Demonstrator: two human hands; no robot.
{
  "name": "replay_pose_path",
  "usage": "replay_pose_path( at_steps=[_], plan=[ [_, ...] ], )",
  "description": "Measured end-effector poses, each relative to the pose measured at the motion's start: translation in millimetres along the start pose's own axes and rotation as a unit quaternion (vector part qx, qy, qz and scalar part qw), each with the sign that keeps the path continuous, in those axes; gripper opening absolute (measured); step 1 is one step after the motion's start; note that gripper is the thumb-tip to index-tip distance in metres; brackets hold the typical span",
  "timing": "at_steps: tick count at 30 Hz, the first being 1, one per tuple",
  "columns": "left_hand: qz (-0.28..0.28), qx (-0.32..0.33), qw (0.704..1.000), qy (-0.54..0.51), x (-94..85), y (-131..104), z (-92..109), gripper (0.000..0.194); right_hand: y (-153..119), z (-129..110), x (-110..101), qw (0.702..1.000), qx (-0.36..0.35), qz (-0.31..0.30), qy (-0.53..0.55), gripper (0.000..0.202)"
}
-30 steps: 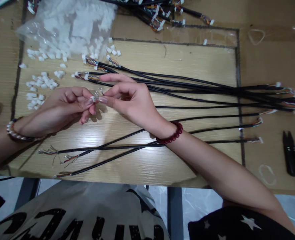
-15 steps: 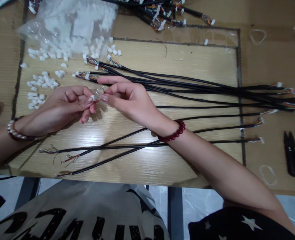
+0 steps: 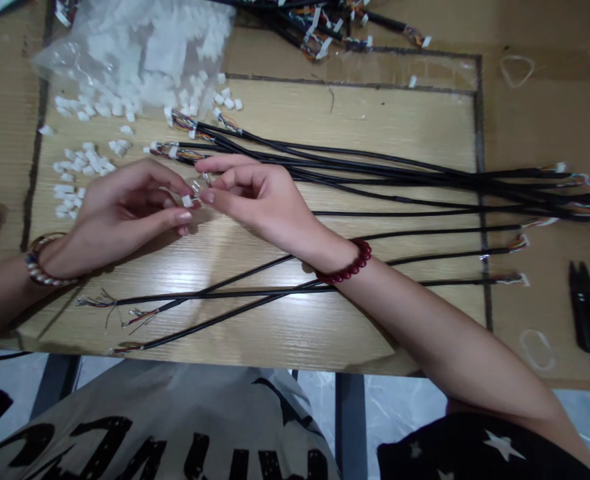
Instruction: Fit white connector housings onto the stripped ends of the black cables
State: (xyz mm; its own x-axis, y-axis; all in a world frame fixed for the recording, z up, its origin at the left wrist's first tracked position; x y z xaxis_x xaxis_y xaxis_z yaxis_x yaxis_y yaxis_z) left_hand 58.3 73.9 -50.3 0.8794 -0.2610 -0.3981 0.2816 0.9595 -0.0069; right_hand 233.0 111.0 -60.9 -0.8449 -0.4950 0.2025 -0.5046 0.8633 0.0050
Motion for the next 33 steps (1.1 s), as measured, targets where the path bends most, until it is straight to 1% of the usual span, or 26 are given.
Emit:
replay_pose_path(
  at_steps=[2,3,4,6,9,12,14,20,25,33],
  plan=[
    [0.015,0.023,0.997,0.075,-3.1,-2.1,2.0,0.008,-0.2,-0.5,0.4,1.000,-0.001,-0.005,0.001,0.026],
    [0.017,0.022,0.996,0.083,-3.9,-2.2,2.1,0.008,-0.3,-0.9,0.7,1.000,0.000,-0.010,0.001,0.024],
    [0.012,0.012,0.998,0.068,-3.5,-1.7,1.4,0.013,-0.5,-1.4,1.1,1.000,0.000,-0.015,0.000,0.022],
    [-0.020,-0.025,0.999,-0.003,0.4,0.6,-2.1,0.019,-1.0,-3.3,1.7,1.000,-0.007,-0.027,-0.006,0.020],
    [-0.069,-0.069,0.989,-0.115,8.0,3.1,-7.4,0.019,-2.0,-6.3,2.5,0.999,-0.020,-0.043,-0.020,0.020],
    [-0.095,-0.081,0.972,-0.198,12.3,3.2,-12.0,0.015,-2.3,-6.1,2.4,0.998,-0.011,-0.047,-0.025,0.021],
    [-0.109,-0.082,0.966,-0.220,14.0,2.8,-14.6,0.014,-2.0,-5.1,2.2,0.999,-0.004,-0.046,-0.022,0.022],
    [-0.135,-0.065,0.961,-0.234,15.7,3.1,-15.7,0.015,-0.5,-2.1,1.7,0.999,0.006,-0.044,-0.015,0.023],
    [-0.132,-0.069,0.966,-0.214,14.9,3.3,-14.2,0.015,-0.6,-2.3,1.1,0.999,0.002,-0.042,-0.023,0.022],
    [-0.133,-0.070,0.962,-0.229,16.2,3.6,-11.7,0.016,-0.3,-2.0,0.7,0.999,0.000,-0.041,-0.032,0.021]
  ],
)
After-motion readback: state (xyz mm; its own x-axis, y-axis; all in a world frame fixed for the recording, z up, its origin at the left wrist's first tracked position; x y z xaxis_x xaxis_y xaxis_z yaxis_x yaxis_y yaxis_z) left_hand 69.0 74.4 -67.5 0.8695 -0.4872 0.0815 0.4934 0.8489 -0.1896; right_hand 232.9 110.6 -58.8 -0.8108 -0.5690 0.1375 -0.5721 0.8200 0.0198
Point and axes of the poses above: each hand's wrist, its own y-axis towards the middle knuckle, its own x-axis out of the palm, z = x × y, the point moved 6 cm from there along y, towards the middle knuckle, and after that the axes turned 12 degrees about y, right-handed, at the moved point
